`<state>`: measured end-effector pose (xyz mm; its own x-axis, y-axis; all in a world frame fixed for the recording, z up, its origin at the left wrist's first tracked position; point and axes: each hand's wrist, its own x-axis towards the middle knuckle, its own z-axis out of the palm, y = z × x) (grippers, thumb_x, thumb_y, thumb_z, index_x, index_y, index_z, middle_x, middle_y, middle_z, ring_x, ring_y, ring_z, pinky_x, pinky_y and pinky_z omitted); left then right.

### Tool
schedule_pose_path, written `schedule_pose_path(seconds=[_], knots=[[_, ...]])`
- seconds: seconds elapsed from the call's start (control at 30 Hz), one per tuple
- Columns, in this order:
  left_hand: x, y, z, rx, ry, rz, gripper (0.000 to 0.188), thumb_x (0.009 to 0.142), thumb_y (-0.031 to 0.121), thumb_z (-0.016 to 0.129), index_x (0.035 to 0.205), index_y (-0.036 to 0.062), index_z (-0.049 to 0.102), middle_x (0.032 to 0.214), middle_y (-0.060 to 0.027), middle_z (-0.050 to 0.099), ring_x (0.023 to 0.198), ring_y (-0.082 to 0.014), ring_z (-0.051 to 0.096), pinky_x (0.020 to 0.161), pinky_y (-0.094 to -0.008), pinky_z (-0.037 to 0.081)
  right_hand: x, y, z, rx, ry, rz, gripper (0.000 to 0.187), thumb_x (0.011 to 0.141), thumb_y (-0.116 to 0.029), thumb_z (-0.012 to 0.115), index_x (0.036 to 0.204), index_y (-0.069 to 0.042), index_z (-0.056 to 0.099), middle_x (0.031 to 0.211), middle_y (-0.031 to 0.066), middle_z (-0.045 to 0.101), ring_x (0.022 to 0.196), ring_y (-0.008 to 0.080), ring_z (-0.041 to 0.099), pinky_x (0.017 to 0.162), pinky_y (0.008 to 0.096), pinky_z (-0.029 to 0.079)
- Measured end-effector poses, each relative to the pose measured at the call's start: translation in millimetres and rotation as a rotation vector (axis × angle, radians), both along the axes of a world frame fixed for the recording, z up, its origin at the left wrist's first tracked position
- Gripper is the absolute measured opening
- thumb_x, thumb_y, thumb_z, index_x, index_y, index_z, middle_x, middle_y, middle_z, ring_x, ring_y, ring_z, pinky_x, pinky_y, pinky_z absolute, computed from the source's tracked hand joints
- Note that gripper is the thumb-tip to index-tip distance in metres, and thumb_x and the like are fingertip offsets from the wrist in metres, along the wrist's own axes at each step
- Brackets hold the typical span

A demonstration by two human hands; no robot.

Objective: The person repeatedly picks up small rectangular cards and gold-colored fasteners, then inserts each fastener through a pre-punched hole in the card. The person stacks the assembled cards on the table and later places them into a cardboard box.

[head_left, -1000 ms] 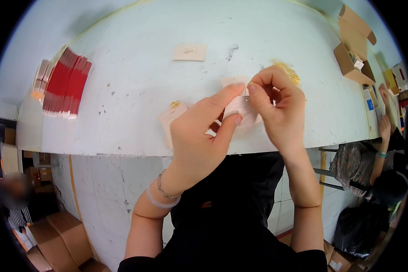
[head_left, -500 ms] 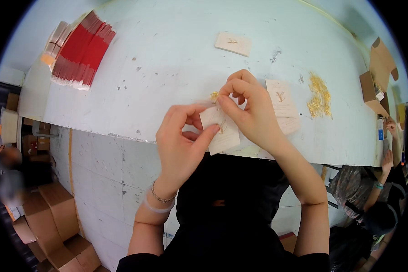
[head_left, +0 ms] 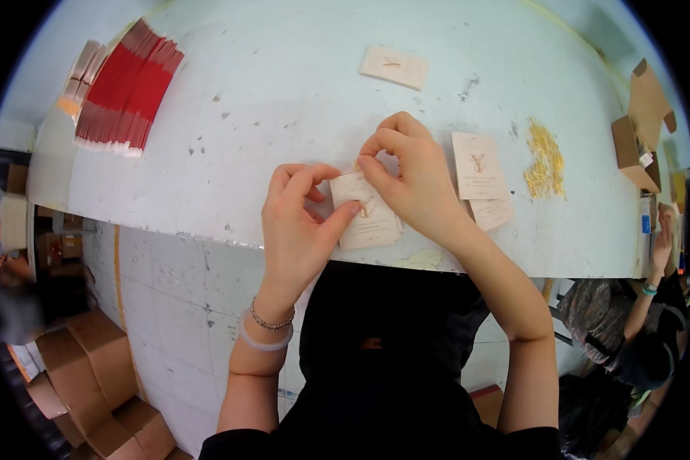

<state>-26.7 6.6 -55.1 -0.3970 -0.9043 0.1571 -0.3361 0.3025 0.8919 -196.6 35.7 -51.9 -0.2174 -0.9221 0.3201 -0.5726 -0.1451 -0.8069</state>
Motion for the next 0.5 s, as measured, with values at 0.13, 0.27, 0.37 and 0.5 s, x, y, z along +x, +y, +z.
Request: schedule_pose_path(seconds=[0.13,0.27,0.37,0.5], knots=[[-3,3,3,-0.058,-0.092,0.059,0.036,0.069,0.005,0.080,0.103,0.0049,0.067,0.099,-0.0038,0.053,0.077,-0.0122,0.052,0.059,-0.0244,0.046,-17,4,14,-0.083,0.055,-0.072,0.004,0.085,-0.006,0.066,0.087,-0.003,0.064,0.089,0.0044,0.057,0.078,0.0146,0.055,0.061,0.0270,0.043],[-5,4,3,-0.098,-0.112,0.055,0.039,0.069,0.006,0.080,0.106,0.0048,0.066,0.101,-0.0034,0.053,0.076,-0.0112,0.051,0.059,-0.0235,0.045,-105,23,30,-0.142,0.102,-0.340,0.007,0.088,-0.005,0.065,0.093,0.000,0.066,0.081,0.0028,0.066,0.074,0.0097,0.059,0.063,0.0244,0.045],[-3,3,5,-0.110,-0.135,0.055,0.042,0.070,0.006,0.080,0.109,0.0048,0.065,0.104,-0.0036,0.054,0.077,-0.0107,0.051,0.058,-0.0226,0.045,-166,46,40,0.305,0.247,-0.559,0.010,0.083,-0.004,0.066,0.091,0.001,0.067,0.075,0.0025,0.061,0.067,0.0113,0.049,0.063,0.0272,0.044],[1,3,6,-0.088,-0.130,0.074,0.044,0.071,0.007,0.081,0.112,0.0050,0.063,0.109,-0.0037,0.055,0.078,-0.0100,0.051,0.057,-0.0213,0.045,-199,66,25,0.433,0.314,-0.471,0.009,0.080,-0.001,0.065,0.088,0.002,0.065,0.082,0.0047,0.057,0.072,0.0145,0.050,0.067,0.0301,0.045]])
